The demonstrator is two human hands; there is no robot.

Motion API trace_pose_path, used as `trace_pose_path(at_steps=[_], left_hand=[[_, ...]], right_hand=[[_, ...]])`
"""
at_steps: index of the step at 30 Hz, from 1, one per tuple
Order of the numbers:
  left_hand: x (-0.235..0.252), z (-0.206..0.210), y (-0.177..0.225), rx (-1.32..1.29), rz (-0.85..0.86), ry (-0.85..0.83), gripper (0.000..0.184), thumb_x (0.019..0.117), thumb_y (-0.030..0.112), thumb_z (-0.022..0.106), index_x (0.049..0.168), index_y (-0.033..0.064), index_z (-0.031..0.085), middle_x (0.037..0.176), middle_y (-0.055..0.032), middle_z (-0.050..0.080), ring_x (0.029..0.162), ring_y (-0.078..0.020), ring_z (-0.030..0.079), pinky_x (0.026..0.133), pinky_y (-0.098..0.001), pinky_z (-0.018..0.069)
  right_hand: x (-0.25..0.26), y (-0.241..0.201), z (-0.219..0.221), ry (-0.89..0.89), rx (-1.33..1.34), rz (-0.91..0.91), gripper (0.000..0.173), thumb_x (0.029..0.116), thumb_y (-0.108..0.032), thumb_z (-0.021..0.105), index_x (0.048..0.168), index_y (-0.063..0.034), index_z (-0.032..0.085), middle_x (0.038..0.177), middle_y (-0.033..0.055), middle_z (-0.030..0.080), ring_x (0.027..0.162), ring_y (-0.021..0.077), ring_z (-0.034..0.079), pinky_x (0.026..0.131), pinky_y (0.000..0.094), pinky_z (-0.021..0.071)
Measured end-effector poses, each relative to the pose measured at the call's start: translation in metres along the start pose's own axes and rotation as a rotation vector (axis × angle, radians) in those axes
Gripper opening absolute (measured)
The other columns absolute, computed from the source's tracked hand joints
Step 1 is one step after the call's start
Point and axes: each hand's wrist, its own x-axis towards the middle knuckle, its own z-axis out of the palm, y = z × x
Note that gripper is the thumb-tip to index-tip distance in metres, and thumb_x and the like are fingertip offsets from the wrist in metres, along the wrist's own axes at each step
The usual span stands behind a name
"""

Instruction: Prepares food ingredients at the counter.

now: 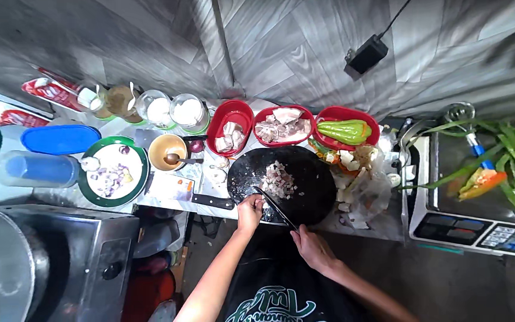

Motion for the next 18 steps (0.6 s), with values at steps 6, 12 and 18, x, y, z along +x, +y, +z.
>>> trace_pose_path(at_steps=[6, 12, 18], left_hand=[[0.005, -0.004, 0.0, -0.022, -0.045, -0.047, 0.021, 0.0944, 0.007, 0.067, 0.109, -0.0074, 0.072, 0.096, -0.0194, 0.074, 0.085, -0.0246, 0.072, 0.085, -0.0376, 0.0577], [0.012, 0.004, 0.004, -0.27, -0.018, 0.048, 0.031, 0.097, 0.008, 0.066, 0.122, -0.011, 0.065, 0.109, -0.0228, 0.072, 0.093, -0.0196, 0.073, 0.087, -0.0315, 0.058], [0.021, 0.017, 0.018, -0.119, 0.24, 0.102, 0.016, 0.0904, 0.003, 0.066, 0.098, -0.0077, 0.075, 0.097, -0.0224, 0.073, 0.085, -0.0257, 0.073, 0.081, -0.036, 0.0594]], right_hand=[[0.021, 0.002, -0.012, -0.008, 0.069, -0.008, 0.053, 0.1135, -0.041, 0.033, 0.129, 0.0051, 0.053, 0.106, 0.0279, 0.068, 0.105, 0.0429, 0.069, 0.092, 0.0567, 0.0526], [0.001, 0.024, -0.029, 0.067, 0.146, -0.033, 0.053, 0.1129, -0.043, 0.035, 0.122, 0.0052, 0.056, 0.096, 0.0259, 0.066, 0.097, 0.0412, 0.068, 0.087, 0.0556, 0.0527], [-0.012, 0.03, -0.04, 0.126, 0.198, -0.083, 0.052, 0.1126, -0.042, 0.037, 0.119, 0.006, 0.057, 0.091, 0.0246, 0.065, 0.091, 0.04, 0.068, 0.084, 0.0548, 0.0524]])
